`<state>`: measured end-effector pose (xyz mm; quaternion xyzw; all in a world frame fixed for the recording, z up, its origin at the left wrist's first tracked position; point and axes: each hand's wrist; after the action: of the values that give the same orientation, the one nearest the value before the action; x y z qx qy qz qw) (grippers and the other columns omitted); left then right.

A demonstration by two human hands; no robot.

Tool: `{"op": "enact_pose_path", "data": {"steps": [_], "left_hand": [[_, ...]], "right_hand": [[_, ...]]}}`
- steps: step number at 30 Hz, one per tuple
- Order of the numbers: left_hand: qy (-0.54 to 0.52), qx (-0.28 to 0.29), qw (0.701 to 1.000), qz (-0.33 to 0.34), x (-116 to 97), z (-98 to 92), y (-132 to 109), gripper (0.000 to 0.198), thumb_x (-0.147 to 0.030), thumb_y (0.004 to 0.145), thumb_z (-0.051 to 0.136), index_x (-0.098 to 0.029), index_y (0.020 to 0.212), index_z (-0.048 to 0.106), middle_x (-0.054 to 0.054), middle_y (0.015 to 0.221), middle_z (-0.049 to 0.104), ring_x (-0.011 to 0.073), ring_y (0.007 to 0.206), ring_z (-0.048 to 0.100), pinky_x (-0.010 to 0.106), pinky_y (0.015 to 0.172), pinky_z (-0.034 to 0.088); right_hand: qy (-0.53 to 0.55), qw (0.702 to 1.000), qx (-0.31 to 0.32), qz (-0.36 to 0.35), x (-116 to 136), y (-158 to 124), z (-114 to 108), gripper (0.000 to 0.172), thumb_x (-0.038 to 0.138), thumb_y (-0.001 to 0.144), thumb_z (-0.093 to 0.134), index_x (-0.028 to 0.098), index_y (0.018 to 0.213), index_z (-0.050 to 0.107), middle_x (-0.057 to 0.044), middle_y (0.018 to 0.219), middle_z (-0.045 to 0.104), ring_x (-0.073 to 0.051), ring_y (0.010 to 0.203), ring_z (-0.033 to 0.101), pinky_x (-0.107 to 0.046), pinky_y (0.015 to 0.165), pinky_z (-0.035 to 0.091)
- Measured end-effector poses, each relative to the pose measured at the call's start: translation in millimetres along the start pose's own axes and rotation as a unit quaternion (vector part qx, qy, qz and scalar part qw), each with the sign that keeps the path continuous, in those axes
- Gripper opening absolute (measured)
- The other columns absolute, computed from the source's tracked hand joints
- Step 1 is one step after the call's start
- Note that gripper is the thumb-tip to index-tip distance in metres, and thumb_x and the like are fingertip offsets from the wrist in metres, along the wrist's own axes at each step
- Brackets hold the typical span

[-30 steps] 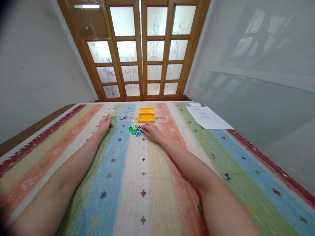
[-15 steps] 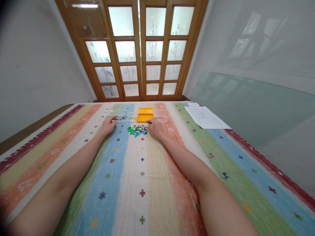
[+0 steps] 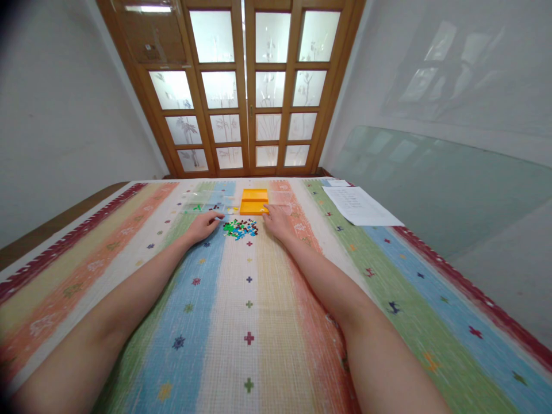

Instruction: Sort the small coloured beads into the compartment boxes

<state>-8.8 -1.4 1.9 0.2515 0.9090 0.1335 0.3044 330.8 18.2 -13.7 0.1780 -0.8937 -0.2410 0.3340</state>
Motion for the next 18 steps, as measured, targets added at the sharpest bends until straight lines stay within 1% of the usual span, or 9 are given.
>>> {"op": "enact_pose_path", "data": {"steps": [4, 8, 14, 18], "left_hand": [[0.010, 0.013, 1.000, 0.004, -2.2, 0.3, -0.4, 0.033, -0.029, 0.097, 0.053, -0.023, 0.120, 0.076, 0.007, 0.114, 0.076, 0.0216, 0.093, 0.068, 0.036, 0.089, 0.053], [0.026, 0.026, 0.999, 0.026, -2.9, 0.3, 0.7, 0.031, -0.029, 0.098, 0.053, -0.022, 0.118, 0.077, 0.008, 0.111, 0.076, 0.0223, 0.096, 0.068, 0.036, 0.091, 0.053], [0.047, 0.040, 0.996, 0.060, -5.8, 0.3, 1.8, 0.026, -0.027, 0.098, 0.056, -0.023, 0.109, 0.079, 0.007, 0.108, 0.075, 0.0236, 0.102, 0.068, 0.038, 0.096, 0.052], [0.058, 0.050, 0.994, 0.074, -4.9, 1.3, 2.0, 0.022, -0.024, 0.095, 0.060, -0.023, 0.104, 0.079, 0.007, 0.106, 0.075, 0.0240, 0.105, 0.067, 0.039, 0.101, 0.050]], "right_hand": [[0.005, 1.000, 0.003, 0.001, 0.9, -1.4, -0.5, 0.038, 0.025, 0.099, 0.057, 0.020, 0.136, 0.068, -0.014, 0.135, 0.068, -0.030, 0.127, 0.061, -0.051, 0.115, 0.047], [0.008, 1.000, 0.002, 0.000, 3.2, -3.6, -1.5, 0.036, 0.023, 0.099, 0.058, 0.020, 0.133, 0.069, -0.014, 0.134, 0.069, -0.029, 0.125, 0.062, -0.050, 0.115, 0.047], [-0.013, 0.999, 0.018, -0.034, 10.4, -7.4, 1.1, 0.033, 0.019, 0.098, 0.058, 0.019, 0.129, 0.071, -0.014, 0.131, 0.069, -0.028, 0.125, 0.060, -0.046, 0.113, 0.047], [-0.022, 0.998, 0.032, -0.049, 16.1, -9.8, 2.0, 0.031, 0.019, 0.099, 0.056, 0.018, 0.126, 0.072, -0.013, 0.127, 0.071, -0.027, 0.120, 0.061, -0.042, 0.109, 0.048]]}}
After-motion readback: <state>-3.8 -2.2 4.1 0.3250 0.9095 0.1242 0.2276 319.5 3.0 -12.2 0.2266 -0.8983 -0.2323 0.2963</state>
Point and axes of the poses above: each hand's wrist, its own y-axis towards the middle knuckle, its own z-axis out of the palm, x = y × z
